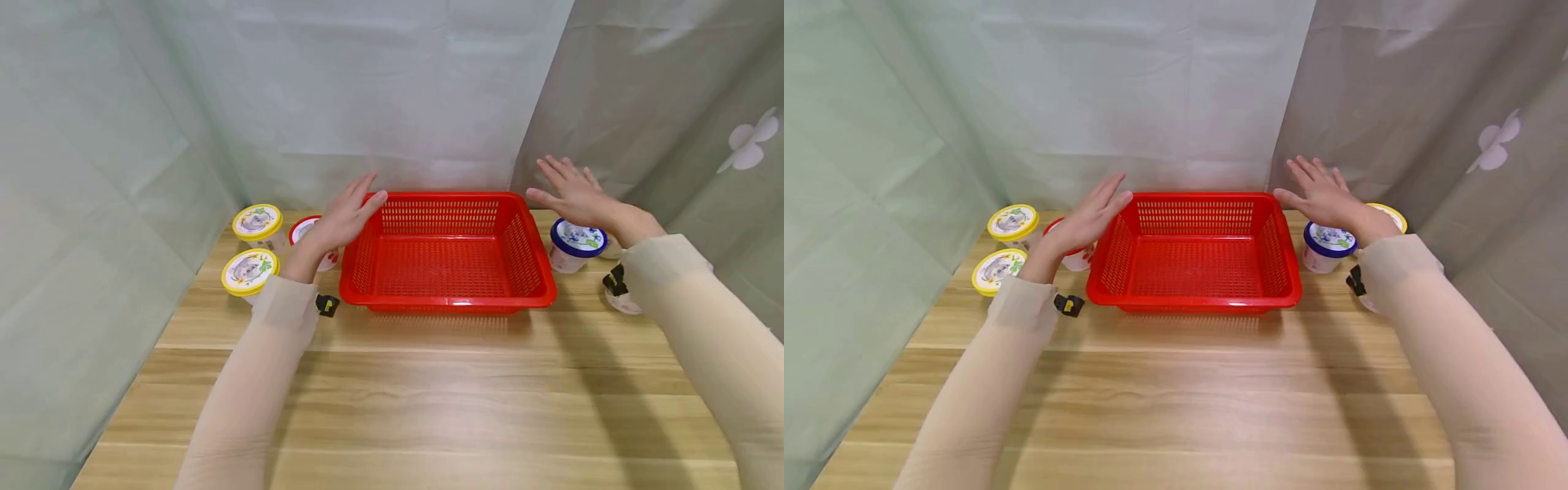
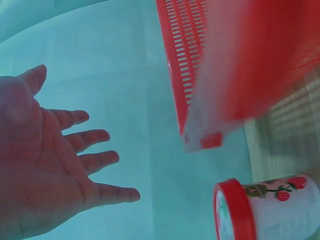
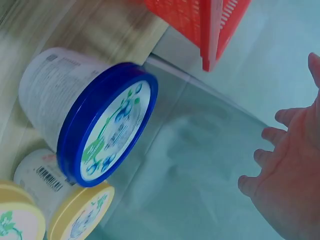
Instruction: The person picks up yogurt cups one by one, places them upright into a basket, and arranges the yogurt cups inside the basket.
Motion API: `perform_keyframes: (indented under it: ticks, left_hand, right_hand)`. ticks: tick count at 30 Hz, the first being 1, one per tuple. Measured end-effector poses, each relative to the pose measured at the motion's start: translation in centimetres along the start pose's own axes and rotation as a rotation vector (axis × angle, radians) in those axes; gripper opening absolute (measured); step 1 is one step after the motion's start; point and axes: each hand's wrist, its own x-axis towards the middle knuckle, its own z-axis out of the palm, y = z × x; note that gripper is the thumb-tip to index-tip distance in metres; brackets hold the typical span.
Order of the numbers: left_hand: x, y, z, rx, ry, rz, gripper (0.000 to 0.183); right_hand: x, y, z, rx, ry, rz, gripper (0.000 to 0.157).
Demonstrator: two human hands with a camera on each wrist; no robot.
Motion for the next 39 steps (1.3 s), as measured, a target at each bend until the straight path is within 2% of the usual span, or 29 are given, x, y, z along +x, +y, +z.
perform_keyframes:
  ticks: [10, 14, 20, 31, 39]
  left_hand:
    - [-1.9, -1.4, 1.1, -0.147, 0.025, -0.037, 0.072]
    - [-2.6, -1.8, 1.6, -0.169, 0.022, -0.059, 0.074]
    - [-3.4, -2.4, 2.3, -0.218, 0.054, -0.070, 0.072]
    - [-4.3, -3.2, 3.4, -0.363, 0.080, -0.164, 0.075]
    - [-5.5, -3.6, 4.4, -0.487, 0.089, -0.209, 0.076]
  right_hand:
    - [-1.7, 1.6, 0.0, -0.012, -0.018, -0.004, 0.088]
    - [-2.3, 2.2, 0.2, -0.017, -0.023, -0.002, 0.087]
    - [-3.4, 3.1, 0.0, -0.018, -0.011, 0.008, 0.086]
    - [-6.2, 5.5, -0.1, 0.007, 0.011, 0.013, 0.081]
    - [-8.4, 7.1, 0.1, 0.012, 0.026, 0.012, 0.079]
